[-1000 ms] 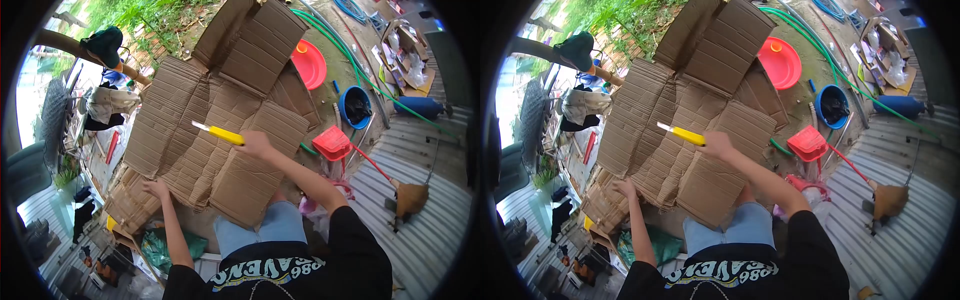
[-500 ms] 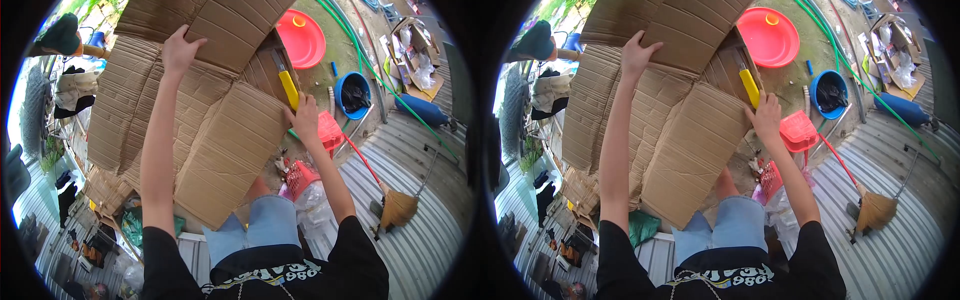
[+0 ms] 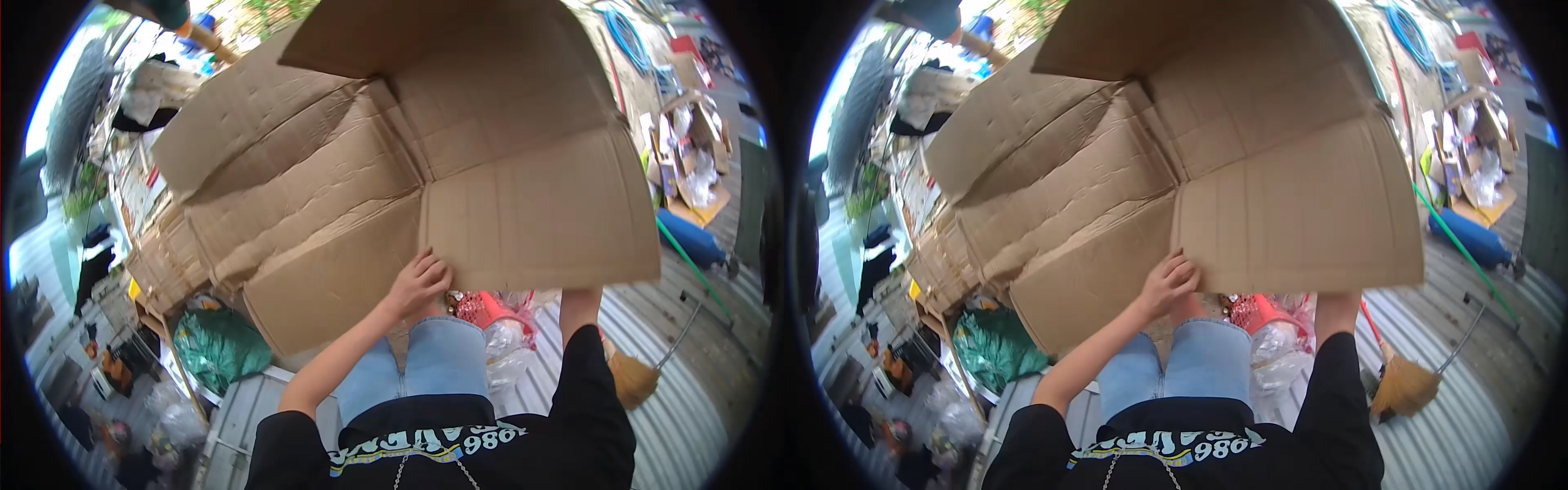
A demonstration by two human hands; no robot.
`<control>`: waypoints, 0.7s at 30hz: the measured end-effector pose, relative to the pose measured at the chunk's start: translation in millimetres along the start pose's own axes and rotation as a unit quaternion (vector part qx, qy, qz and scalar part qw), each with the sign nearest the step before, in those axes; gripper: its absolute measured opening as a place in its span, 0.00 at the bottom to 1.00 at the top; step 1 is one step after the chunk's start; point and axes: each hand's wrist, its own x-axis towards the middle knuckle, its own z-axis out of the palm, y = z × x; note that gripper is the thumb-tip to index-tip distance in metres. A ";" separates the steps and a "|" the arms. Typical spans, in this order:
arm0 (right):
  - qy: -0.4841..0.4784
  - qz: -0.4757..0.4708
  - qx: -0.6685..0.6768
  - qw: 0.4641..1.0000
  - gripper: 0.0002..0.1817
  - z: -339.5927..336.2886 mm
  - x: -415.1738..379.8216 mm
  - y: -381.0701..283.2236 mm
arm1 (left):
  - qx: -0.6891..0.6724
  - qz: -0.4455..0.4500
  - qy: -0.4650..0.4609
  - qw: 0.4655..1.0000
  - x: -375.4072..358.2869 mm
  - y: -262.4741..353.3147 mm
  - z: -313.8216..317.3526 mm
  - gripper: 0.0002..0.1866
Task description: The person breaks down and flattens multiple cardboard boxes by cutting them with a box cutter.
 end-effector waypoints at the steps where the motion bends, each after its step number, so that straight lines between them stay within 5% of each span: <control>1: -0.033 0.001 -0.022 0.999 0.28 18.4 -1.6 -4.1 | -0.023 -0.033 0.001 0.999 -4.5 6.6 12.8 0.20; 5: -0.156 -0.024 -0.132 0.979 0.28 83.8 -23.0 -8.5 | -0.071 -0.203 0.051 0.975 -3.5 37.0 76.7 0.26; 7: -0.208 -0.066 -0.186 0.958 0.29 109.7 -38.6 -5.8 | -0.276 -0.288 0.027 0.917 17.9 62.7 61.8 0.26; 9: -0.267 -0.140 -0.244 0.922 0.30 137.6 -61.9 -4.7 | -0.449 -0.376 0.084 0.806 19.5 51.1 46.8 0.29; 11: -0.287 -0.095 -0.234 0.924 0.29 142.0 -53.1 16.3 | -0.584 -0.430 0.242 0.645 16.2 7.5 18.2 0.32; 14: -0.260 -0.046 -0.211 0.941 0.29 136.7 -56.4 53.8 | -0.673 -0.361 0.418 0.492 26.1 -98.3 -81.2 0.39; 16: -0.231 -0.030 -0.222 0.947 0.28 141.1 -68.4 46.4 | -0.687 -0.298 0.435 0.501 44.6 -155.6 -170.6 0.45; 19: -0.191 0.031 -0.195 0.961 0.28 132.1 -75.3 55.4 | -0.616 -0.289 0.377 0.629 106.8 -156.3 -268.5 0.52; 21: -0.128 0.255 0.007 0.959 0.28 130.9 -61.9 56.2 | -0.510 -0.246 0.329 0.756 143.7 -146.2 -300.2 0.46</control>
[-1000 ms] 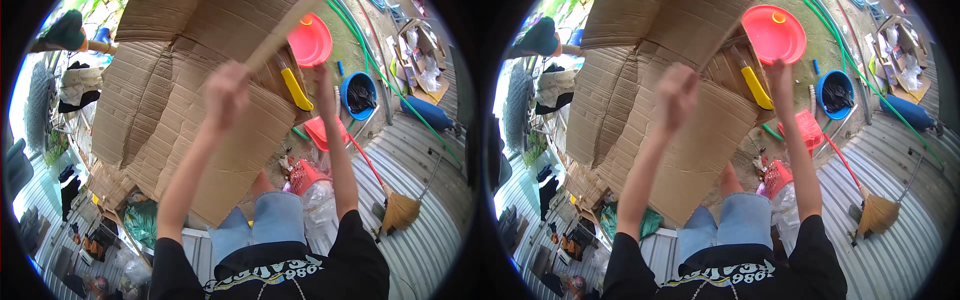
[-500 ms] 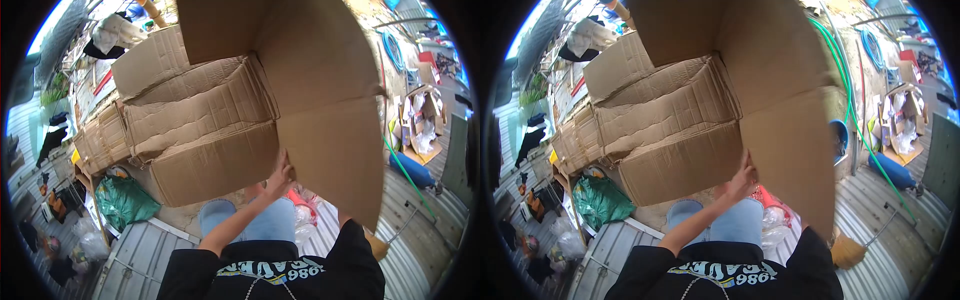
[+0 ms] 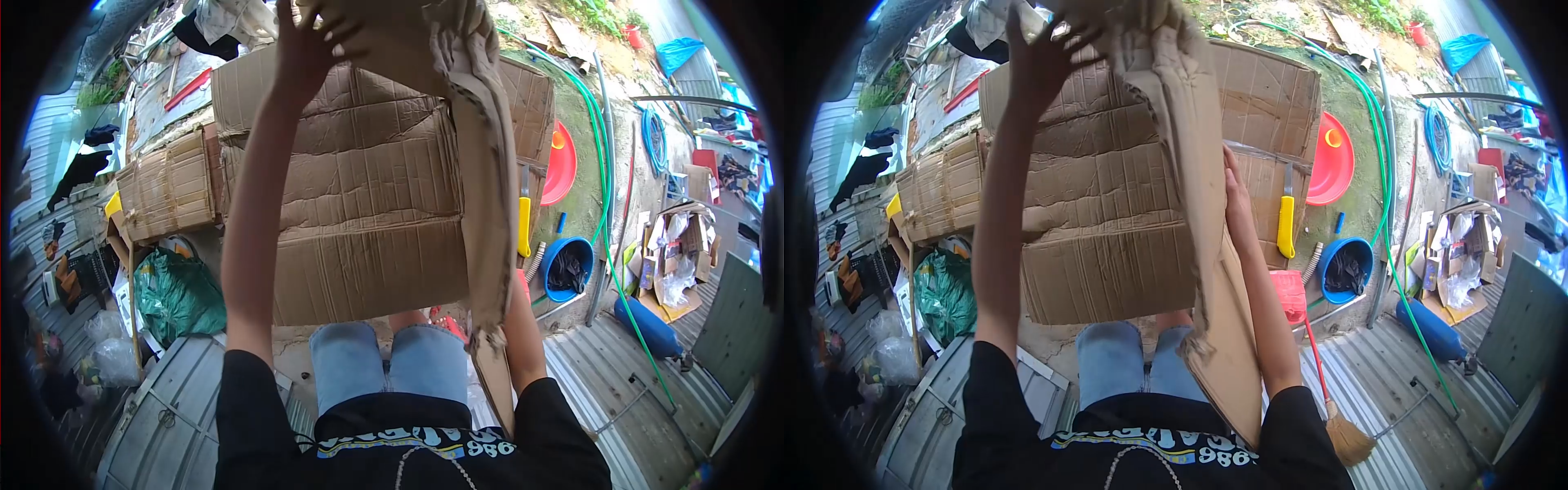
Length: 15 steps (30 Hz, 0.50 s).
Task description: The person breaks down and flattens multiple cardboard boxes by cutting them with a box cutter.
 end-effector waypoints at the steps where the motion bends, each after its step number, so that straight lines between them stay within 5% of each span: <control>1: -0.003 -0.045 -0.026 0.999 0.27 2.4 2.1 2.3 | 0.031 0.049 -0.040 0.997 14.9 4.6 8.3 0.38; 2: -0.005 -0.091 -0.052 0.994 0.26 4.5 3.7 5.5 | -0.016 -0.041 -0.103 0.994 20.2 25.6 26.7 0.29; 5: -0.002 -0.230 -0.138 0.963 0.25 5.0 8.4 13.5 | 0.060 -0.021 -0.104 0.993 61.3 9.0 45.1 0.29; 8: -0.018 -0.240 -0.083 0.967 0.23 1.9 23.2 30.9 | 0.039 0.012 -0.216 0.976 83.8 -0.1 45.7 0.24; 10: -0.023 -0.264 -0.149 0.953 0.23 1.8 31.3 50.1 | 0.028 0.201 -0.358 0.911 89.4 2.1 33.4 0.17; 11: -0.002 -0.279 -0.157 0.948 0.24 3.1 36.2 60.8 | 0.103 0.149 -0.212 0.960 83.0 7.1 24.5 0.16; 12: 0.017 -0.293 -0.163 0.942 0.24 9.3 39.4 70.0 | 0.057 0.225 -0.254 0.939 90.0 -2.2 0.4 0.21; 14: 0.054 -0.307 -0.232 0.921 0.25 32.3 37.0 68.0 | 0.103 0.243 -0.216 0.940 120.5 -6.8 -101.2 0.23; 15: 0.088 -0.316 -0.305 0.894 0.26 43.3 36.3 69.1 | 0.233 0.264 -0.146 0.925 123.8 1.7 -150.1 0.18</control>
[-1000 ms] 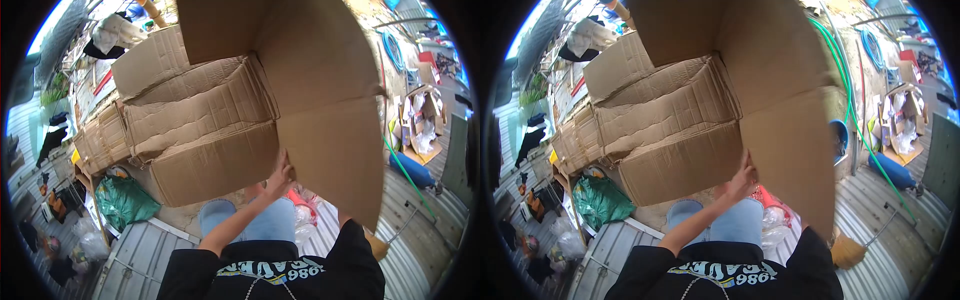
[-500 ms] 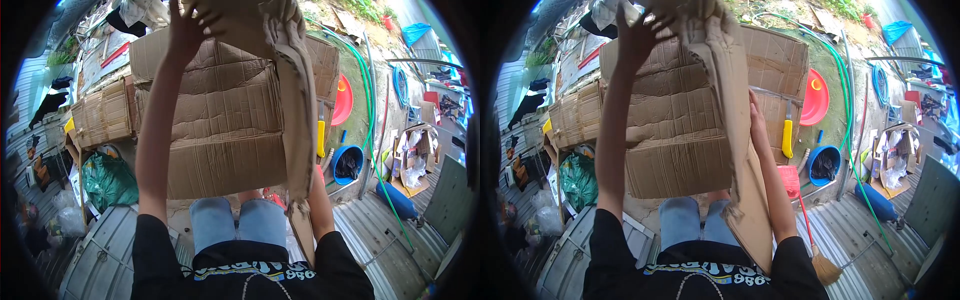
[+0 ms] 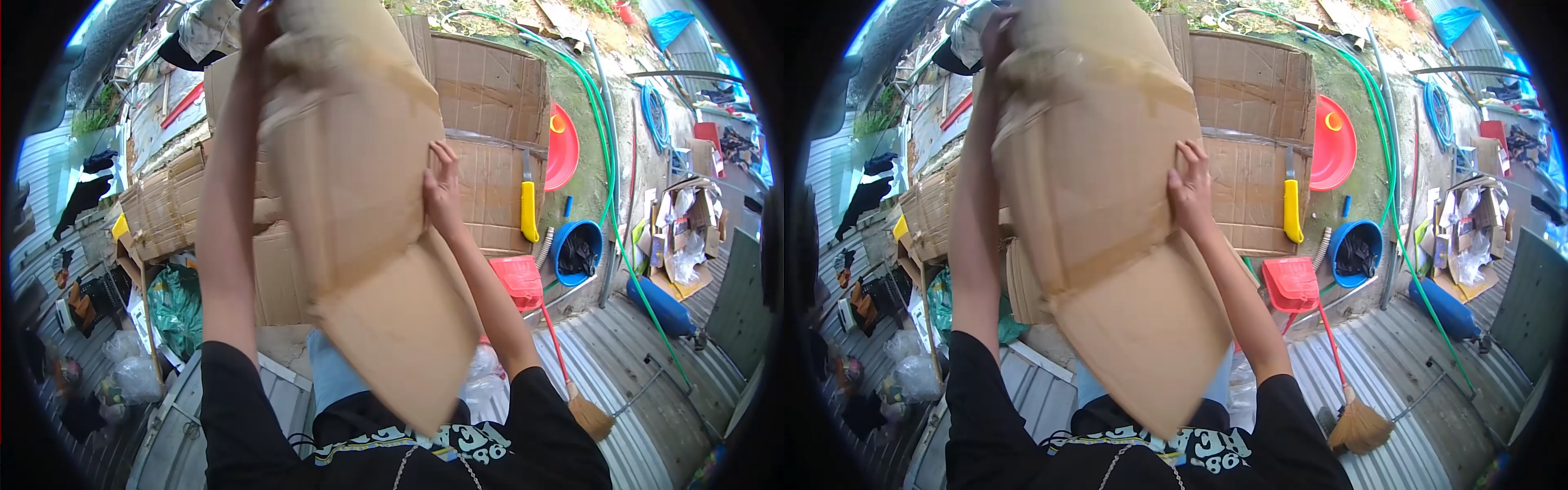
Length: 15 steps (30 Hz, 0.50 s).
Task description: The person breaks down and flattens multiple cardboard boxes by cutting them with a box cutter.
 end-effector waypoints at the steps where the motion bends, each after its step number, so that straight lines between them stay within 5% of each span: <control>1: 0.004 0.003 0.003 1.000 0.26 10.9 -1.9 -1.6 | 0.145 -0.012 0.034 0.989 -5.3 -1.0 -18.9 0.16; 2: -0.010 -0.025 -0.078 0.997 0.27 21.9 -3.2 -2.2 | -0.128 -0.291 0.123 0.940 -11.7 69.7 29.2 0.11; 4: -0.039 -0.059 -0.173 0.982 0.30 37.9 -6.1 6.8 | -0.142 -0.357 0.026 0.923 -35.2 69.0 -9.5 0.09; 7: -0.123 -0.041 -0.367 0.921 0.32 60.4 -15.4 23.0 | 0.061 -0.415 0.034 0.907 -59.2 66.7 -3.1 0.12; 8: -0.149 -0.043 -0.415 0.897 0.37 66.5 -13.9 31.5 | 0.133 -0.399 -0.053 0.906 -66.8 45.0 -20.3 0.23; 9: -0.154 -0.043 -0.416 0.895 0.37 69.0 -11.3 32.2 | 0.131 -0.402 -0.050 0.905 -73.6 28.9 -25.6 0.23; 11: -0.196 -0.026 -0.487 0.851 0.42 75.5 -5.8 25.0 | 0.421 -0.385 -0.155 0.807 -95.1 8.0 -36.8 0.40; 14: -0.263 0.042 -0.532 0.804 0.52 85.7 10.1 19.2 | 0.358 -0.383 -0.060 0.849 -139.1 -16.3 -26.1 0.52; 15: -0.278 0.074 -0.555 0.780 0.55 90.6 13.2 19.3 | 0.402 -0.376 -0.113 0.827 -148.9 -11.1 -18.7 0.57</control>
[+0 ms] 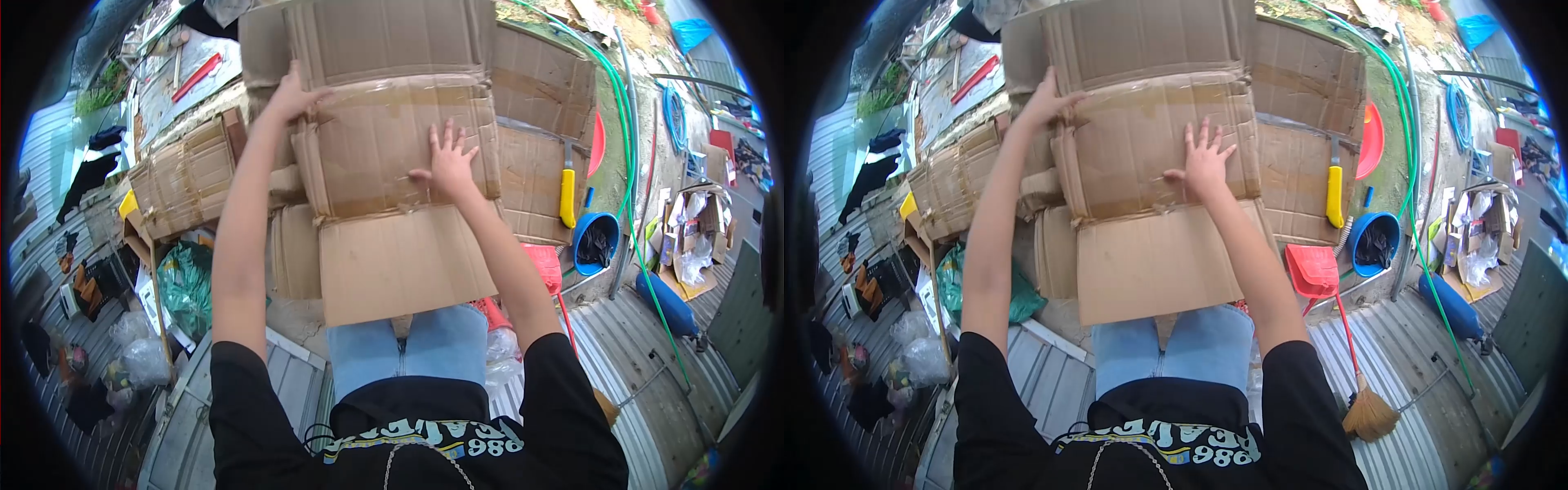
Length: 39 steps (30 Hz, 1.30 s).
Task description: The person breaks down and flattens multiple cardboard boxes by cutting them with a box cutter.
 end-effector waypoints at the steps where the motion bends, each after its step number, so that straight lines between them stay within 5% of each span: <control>1: -0.019 0.027 -0.013 0.999 0.61 -3.3 5.9 -5.5 | 0.034 0.004 0.022 0.999 -18.8 -2.1 14.5 0.57; 4: -0.082 0.084 -0.040 0.992 0.64 -8.4 26.9 -17.0 | 0.213 -0.024 0.060 0.975 -92.2 7.8 26.7 0.56; 7: -0.053 0.069 -0.059 0.994 0.66 -13.6 28.9 -11.9 | 0.310 0.052 0.123 0.941 -144.0 -7.3 53.6 0.56; 10: 0.022 0.016 0.009 1.000 0.63 -18.5 13.4 5.5 | 0.119 0.079 0.099 0.985 -158.2 0.1 77.0 0.57; 11: 0.150 -0.021 0.087 0.985 0.57 -10.6 6.3 22.7 | 0.023 0.019 0.127 0.991 -155.0 3.1 79.8 0.56; 12: 0.150 -0.024 0.085 0.985 0.57 -12.3 -1.7 34.4 | -0.072 -0.043 0.153 0.985 -152.4 6.7 81.9 0.55; 14: 0.190 0.162 0.175 0.952 0.44 -15.3 -21.2 43.2 | -0.088 -0.088 0.172 0.977 -148.9 3.5 85.4 0.52; 15: 0.188 0.163 0.175 0.952 0.44 -14.3 -29.1 37.4 | -0.143 -0.114 0.173 0.968 -146.8 -4.6 91.4 0.49; 17: 0.317 0.070 0.111 0.939 0.31 -16.3 -37.8 13.3 | -0.201 -0.138 0.176 0.954 -142.1 -10.8 92.3 0.47; 20: 0.139 -0.068 0.311 0.938 0.25 -41.1 -51.0 -74.6 | -0.260 -0.103 0.157 0.947 -152.8 -18.1 81.0 0.40; 21: 0.061 -0.073 0.347 0.933 0.25 -43.0 -51.8 -103.9 | -0.117 -0.080 0.164 0.976 -155.7 -16.7 67.2 0.37; 23: 0.089 -0.076 0.249 0.962 0.30 -38.0 -44.3 -153.5 | 0.141 -0.045 0.254 0.956 -167.1 -13.3 41.0 0.31; 26: 0.067 0.020 0.173 0.982 0.36 -34.1 -25.3 -202.1 | -0.027 -0.123 0.372 0.920 -175.2 -63.5 38.6 0.30; 28: 0.029 0.044 0.143 0.988 0.39 -24.9 -6.5 -211.7 | -0.082 -0.168 0.289 0.939 -182.2 -100.0 38.0 0.26; 30: 0.007 0.086 0.176 0.981 0.40 -17.3 9.5 -208.9 | -0.115 -0.182 0.063 0.974 -184.1 -104.5 26.4 0.23; 32: -0.004 0.084 0.194 0.977 0.36 -12.1 15.2 -203.8 | -0.145 -0.133 0.092 0.976 -186.9 -83.3 21.9 0.20; 36: 0.042 0.010 0.261 0.964 0.25 15.3 30.7 -173.9 | 0.033 0.008 0.030 0.999 -187.1 17.8 16.6 0.14; 39: 0.040 -0.174 0.364 0.914 0.19 56.9 46.0 -135.6 | 0.100 0.083 0.013 0.991 -188.9 36.9 39.3 0.14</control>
